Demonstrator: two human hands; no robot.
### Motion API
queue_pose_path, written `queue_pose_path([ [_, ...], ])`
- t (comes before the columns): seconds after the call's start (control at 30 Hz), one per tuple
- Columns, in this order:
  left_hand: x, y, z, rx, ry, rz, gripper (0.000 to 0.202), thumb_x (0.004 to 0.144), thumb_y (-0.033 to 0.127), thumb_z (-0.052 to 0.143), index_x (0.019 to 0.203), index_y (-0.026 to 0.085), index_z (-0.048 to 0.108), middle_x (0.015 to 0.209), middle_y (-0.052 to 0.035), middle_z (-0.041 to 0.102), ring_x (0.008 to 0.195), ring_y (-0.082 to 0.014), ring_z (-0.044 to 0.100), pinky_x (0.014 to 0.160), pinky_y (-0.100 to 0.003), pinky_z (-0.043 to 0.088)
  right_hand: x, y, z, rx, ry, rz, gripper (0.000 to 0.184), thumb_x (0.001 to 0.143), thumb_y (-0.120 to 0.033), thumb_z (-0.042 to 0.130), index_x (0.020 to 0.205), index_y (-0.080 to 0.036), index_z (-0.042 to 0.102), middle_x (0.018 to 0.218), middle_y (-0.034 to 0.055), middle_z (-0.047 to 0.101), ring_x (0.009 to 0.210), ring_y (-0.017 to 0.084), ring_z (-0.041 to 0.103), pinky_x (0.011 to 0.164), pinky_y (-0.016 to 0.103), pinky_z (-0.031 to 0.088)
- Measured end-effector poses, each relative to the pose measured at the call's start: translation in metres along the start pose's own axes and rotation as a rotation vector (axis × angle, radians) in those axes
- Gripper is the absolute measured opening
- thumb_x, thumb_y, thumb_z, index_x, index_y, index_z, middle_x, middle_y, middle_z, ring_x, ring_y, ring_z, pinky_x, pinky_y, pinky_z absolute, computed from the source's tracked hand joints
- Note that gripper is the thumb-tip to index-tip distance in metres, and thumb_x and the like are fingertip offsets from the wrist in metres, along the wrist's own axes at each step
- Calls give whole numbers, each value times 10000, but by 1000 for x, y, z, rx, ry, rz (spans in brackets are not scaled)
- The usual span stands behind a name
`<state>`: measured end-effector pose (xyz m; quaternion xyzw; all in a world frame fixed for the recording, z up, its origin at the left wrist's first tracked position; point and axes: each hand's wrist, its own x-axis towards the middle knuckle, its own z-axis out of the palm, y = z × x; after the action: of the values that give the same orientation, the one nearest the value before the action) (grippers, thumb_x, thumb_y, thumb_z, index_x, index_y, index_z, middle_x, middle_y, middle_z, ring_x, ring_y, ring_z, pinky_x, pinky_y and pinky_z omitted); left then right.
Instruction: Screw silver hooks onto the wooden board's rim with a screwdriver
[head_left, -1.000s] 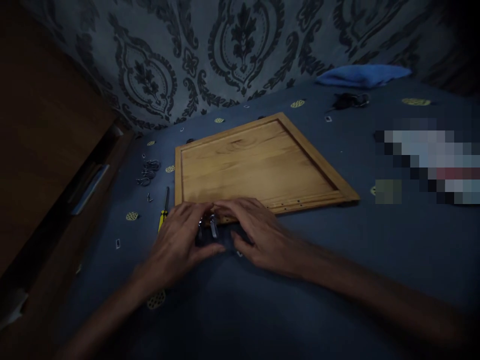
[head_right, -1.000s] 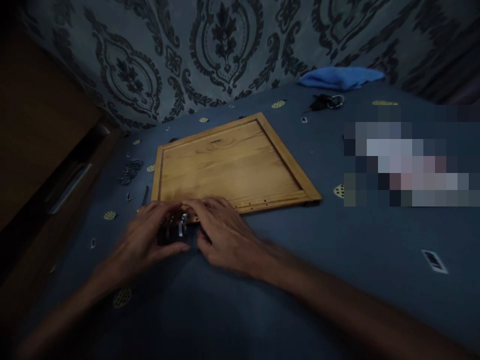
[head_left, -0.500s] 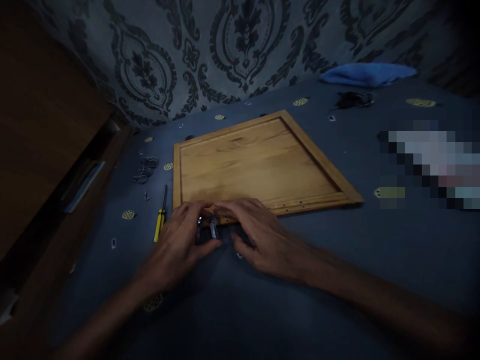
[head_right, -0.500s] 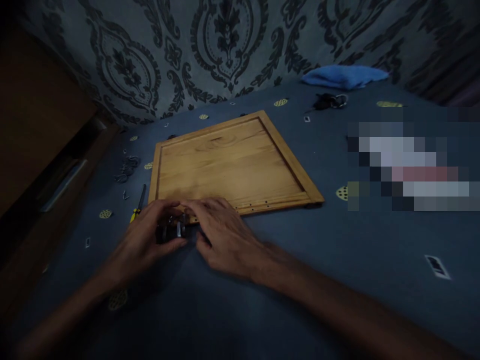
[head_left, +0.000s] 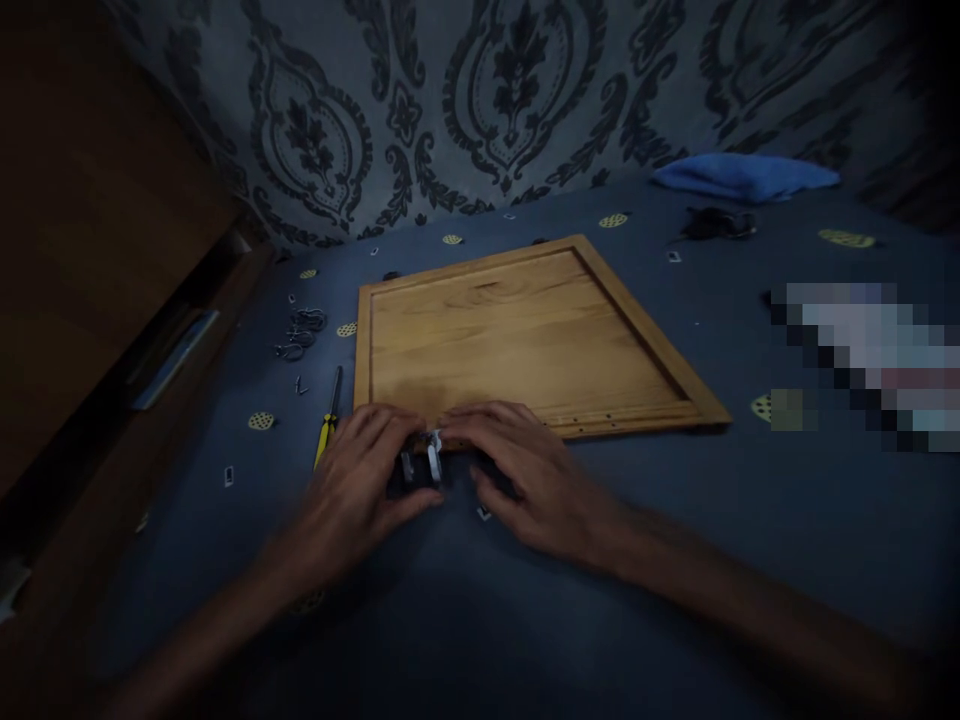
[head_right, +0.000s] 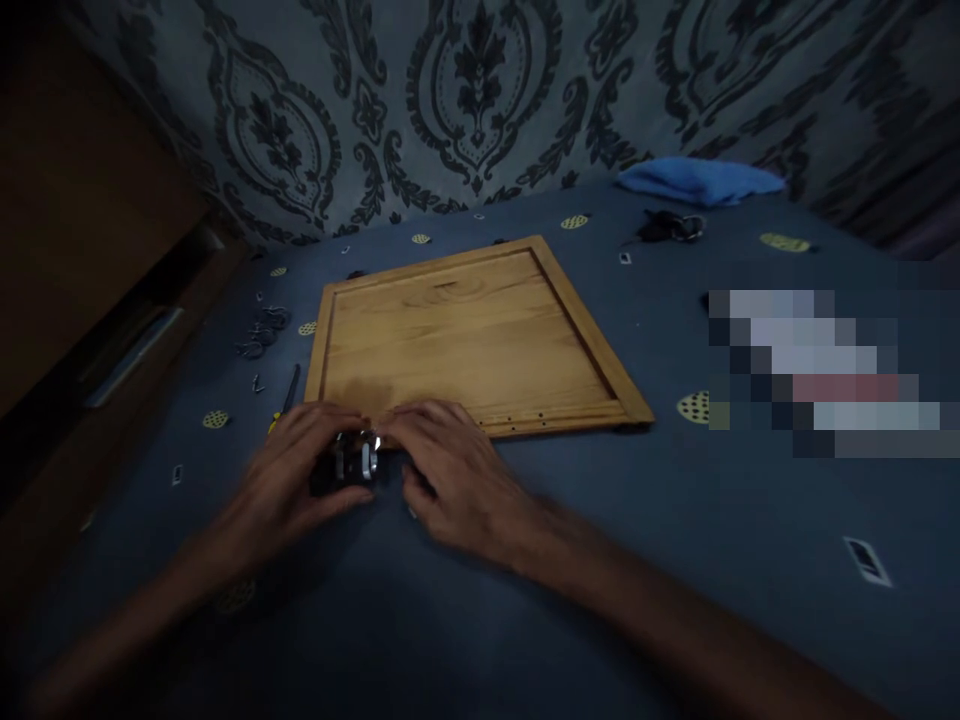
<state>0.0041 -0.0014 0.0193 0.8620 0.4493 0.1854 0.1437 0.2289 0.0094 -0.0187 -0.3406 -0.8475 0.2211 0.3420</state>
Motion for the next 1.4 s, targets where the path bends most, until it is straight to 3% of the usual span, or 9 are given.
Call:
queue_pose_path([
  [0.1, -3, -2, -1, -7, 39, 22, 425, 923, 428, 696, 1269, 248, 526, 1251, -87, 640, 1212, -289, 553, 1020, -492, 473, 1, 0, 0, 10, -10, -4, 440, 834, -69, 515, 1236, -230, 597, 1232, 110, 693, 1199, 290, 599, 1007, 571, 483],
  [0.4, 0, -9, -9, -87, 54, 9, 435, 924, 518, 659, 1220, 222, 537, 1139, -77, 670, 1065, -257, 614, 875, -405, 529, -1, 1, 2, -36, 14, -55, 274, 925, -157, 570, 1197, -195, 589, 1237, 132, 698, 1217, 290, 606, 1004, 543, 503],
  [0.57, -4, -15, -13, -104, 53, -36, 550, 889, 541, 698, 1297, 229, 503, 1179, -87, 654, 1108, -275, 614, 895, -427, 541, -2, 3, 3, -44, 9, -71, 279, 946, -184, 589, 1220, -225, 563, 1259, 127, 689, 1228, 292, 604, 1002, 551, 507],
  [1.0, -6, -15, -9, -148, -60, -52, 565, 896, 313, 734, 1377, 283, 440, 1260, -83, 666, 1189, -282, 623, 984, -498, 525, 0, 3, 2, -54, 6, -81, 295, 942, -203, 611, 1231, -253, 585, 1260, 111, 695, 1208, 288, 630, 978, 557, 536],
  [1.2, -7, -14, -7, -138, -55, -36, 579, 885, 250, 742, 1375, 262, 434, 1252, -78, 674, 1190, -262, 622, 1000, -477, 521, 0, 3, 2, -71, 10, -94, 267, 944, -208, 604, 1210, -226, 592, 1240, 131, 703, 1200, 293, 635, 975, 554, 537],
  [1.3, -7, -14, -10, -122, -55, -27, 573, 880, 314, 754, 1373, 247, 469, 1263, -87, 681, 1192, -269, 627, 1011, -457, 522, 1, 2, 1, -67, 7, -88, 274, 936, -209, 613, 1209, -224, 609, 1242, 129, 708, 1197, 294, 639, 983, 541, 537],
  [1.4, -6, -15, -25, -131, -8, -66, 555, 891, 417, 734, 1372, 257, 508, 1298, -84, 677, 1192, -274, 640, 985, -434, 535, 1, 3, 1, -65, 23, -88, 272, 918, -192, 622, 1188, -227, 613, 1229, 121, 715, 1183, 293, 647, 975, 539, 542],
])
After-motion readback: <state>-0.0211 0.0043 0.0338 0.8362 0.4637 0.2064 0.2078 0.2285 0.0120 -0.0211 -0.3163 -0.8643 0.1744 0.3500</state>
